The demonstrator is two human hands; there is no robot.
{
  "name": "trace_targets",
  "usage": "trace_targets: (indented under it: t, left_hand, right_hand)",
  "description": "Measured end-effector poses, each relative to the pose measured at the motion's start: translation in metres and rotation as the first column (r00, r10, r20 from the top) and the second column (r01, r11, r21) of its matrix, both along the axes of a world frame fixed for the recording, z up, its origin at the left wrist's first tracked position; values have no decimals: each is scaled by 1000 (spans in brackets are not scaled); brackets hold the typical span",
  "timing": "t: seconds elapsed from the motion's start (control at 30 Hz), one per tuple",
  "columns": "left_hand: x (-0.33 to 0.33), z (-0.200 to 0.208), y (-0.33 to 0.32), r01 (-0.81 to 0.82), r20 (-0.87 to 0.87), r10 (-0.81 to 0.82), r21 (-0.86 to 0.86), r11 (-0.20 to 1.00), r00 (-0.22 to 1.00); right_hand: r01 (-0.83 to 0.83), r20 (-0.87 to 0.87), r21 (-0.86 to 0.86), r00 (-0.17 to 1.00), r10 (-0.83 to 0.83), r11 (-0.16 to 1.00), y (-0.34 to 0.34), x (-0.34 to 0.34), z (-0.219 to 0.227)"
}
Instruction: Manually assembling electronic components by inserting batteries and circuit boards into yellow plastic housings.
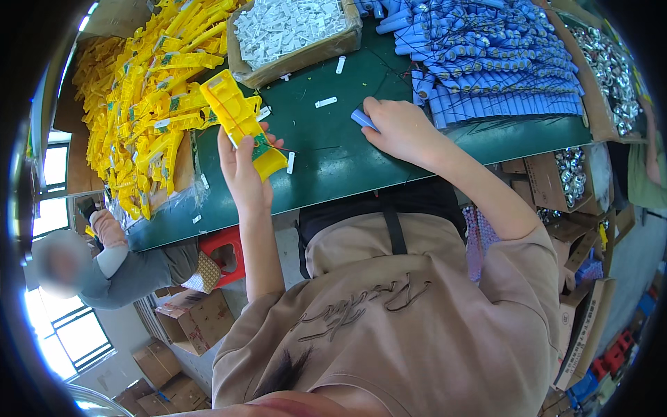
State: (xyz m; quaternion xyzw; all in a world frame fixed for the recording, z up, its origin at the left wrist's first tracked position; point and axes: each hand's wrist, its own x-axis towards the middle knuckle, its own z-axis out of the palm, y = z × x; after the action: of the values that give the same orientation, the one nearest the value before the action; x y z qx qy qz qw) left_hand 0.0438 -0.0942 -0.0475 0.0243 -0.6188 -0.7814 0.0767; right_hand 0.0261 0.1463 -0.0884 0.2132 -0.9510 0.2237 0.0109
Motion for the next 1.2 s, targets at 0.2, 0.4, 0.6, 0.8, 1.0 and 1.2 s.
trace_targets:
  t: [0.2,0.4,0.6,0.8,1.0,1.2]
  left_hand:
    - [8,-13,14,127,56,-129,31,991,990]
    - [13,-9,32,179,55,-178,-18,984,982]
    - [13,-4,36,182,35,-180,-56,982,983]
    - [10,-6,32,96,-64,-107,-155,983,992]
    - [14,-1,52,144,-85,-167,-229,963,982]
    - [14,-5,56,159,-56,-184,-300,941,981]
  right_hand:
    - [146,356,-593,930,95,792,-8,5,12]
    - [564,131,-778,578,806,-278,-27,10,23]
    - [499,76,-799,636,768,-335,-31,19,32]
    - [266,290,-955,929,230,129,-9,9,57]
    - [17,-5,-851,999,-40,524,-42,8,57]
    - [42,-11,-804,996,-86,593,-56,3,51]
